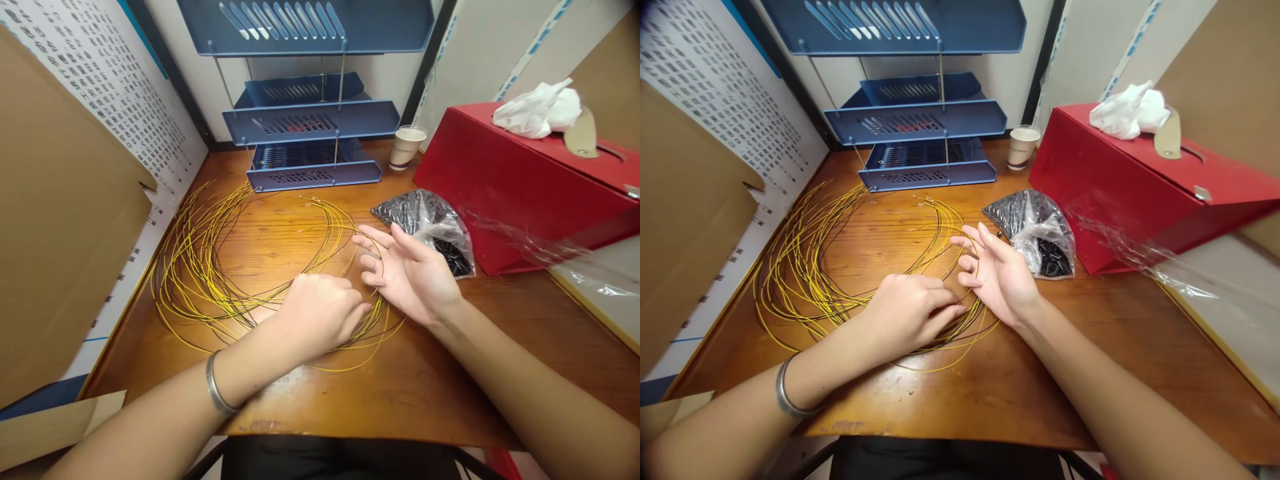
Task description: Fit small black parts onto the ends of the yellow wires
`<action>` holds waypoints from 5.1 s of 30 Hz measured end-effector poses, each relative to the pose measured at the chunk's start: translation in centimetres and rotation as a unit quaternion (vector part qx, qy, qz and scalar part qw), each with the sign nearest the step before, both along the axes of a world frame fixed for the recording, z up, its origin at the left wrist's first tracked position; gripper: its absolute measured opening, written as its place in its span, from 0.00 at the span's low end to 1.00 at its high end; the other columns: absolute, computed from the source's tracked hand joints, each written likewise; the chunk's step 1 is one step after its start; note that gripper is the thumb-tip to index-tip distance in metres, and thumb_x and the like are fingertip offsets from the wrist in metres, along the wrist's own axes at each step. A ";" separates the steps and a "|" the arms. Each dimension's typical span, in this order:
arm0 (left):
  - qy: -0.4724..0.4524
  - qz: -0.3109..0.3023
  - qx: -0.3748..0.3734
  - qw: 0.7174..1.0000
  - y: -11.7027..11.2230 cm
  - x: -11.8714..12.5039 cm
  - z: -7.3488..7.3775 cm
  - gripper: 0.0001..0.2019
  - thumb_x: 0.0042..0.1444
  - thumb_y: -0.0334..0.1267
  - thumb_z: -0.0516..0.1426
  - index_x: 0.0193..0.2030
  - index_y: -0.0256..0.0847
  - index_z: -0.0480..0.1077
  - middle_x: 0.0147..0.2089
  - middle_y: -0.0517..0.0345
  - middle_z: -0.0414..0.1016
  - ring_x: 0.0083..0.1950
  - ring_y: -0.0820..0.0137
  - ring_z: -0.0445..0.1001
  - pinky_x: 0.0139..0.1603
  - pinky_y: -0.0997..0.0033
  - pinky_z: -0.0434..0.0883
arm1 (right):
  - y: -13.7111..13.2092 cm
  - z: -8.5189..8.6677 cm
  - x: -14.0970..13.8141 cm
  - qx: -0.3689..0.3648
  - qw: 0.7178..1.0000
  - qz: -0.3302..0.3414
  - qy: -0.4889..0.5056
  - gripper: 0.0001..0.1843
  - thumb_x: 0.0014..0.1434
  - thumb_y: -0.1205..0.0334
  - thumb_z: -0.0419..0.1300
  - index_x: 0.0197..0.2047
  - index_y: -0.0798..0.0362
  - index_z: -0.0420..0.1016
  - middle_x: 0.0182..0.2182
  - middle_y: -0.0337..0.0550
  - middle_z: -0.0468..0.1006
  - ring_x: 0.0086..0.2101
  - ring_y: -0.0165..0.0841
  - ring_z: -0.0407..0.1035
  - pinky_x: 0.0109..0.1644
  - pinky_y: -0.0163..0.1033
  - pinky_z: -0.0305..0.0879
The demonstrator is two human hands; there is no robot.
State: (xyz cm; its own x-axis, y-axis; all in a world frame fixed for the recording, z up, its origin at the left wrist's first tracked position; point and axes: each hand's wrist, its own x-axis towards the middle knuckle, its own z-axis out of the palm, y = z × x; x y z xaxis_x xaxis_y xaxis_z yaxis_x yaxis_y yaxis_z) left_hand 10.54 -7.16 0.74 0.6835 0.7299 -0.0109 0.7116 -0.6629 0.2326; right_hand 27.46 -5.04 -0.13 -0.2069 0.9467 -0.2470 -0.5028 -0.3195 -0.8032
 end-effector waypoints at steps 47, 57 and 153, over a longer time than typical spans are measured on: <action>-0.009 0.088 0.239 0.967 1.7 -1.7 -0.1 0.19 0.68 0.44 0.48 0.30 0.39 0.72 0.28 0.54 0.80 0.24 0.63 0.76 0.25 0.69 0.41 | -1.6 -1.6 -0.8 0.203 0.971 0.115 -0.057 0.29 0.67 0.40 0.47 0.63 0.47 0.66 0.69 0.48 0.58 0.62 0.43 0.64 0.62 0.55 0.65; 0.009 0.087 0.234 0.968 1.7 -1.6 -0.2 0.20 0.70 0.44 0.44 0.35 0.40 0.73 0.28 0.56 0.80 0.24 0.63 0.76 0.24 0.70 0.41 | -1.7 -1.6 -0.8 0.201 0.971 0.111 -0.062 0.26 0.68 0.42 0.50 0.61 0.45 0.71 0.65 0.45 0.66 0.60 0.43 0.65 0.58 0.49 0.68; -0.538 0.143 0.116 0.823 6.2 -2.4 -2.5 0.26 0.69 0.35 0.49 0.71 0.52 0.47 0.75 0.50 0.48 0.75 0.56 0.54 0.61 0.58 0.76 | -3.1 -1.5 -1.2 0.284 0.820 0.130 -0.479 0.16 0.65 0.50 0.57 0.50 0.51 0.72 0.13 0.29 0.64 0.15 0.26 0.56 0.21 0.34 0.49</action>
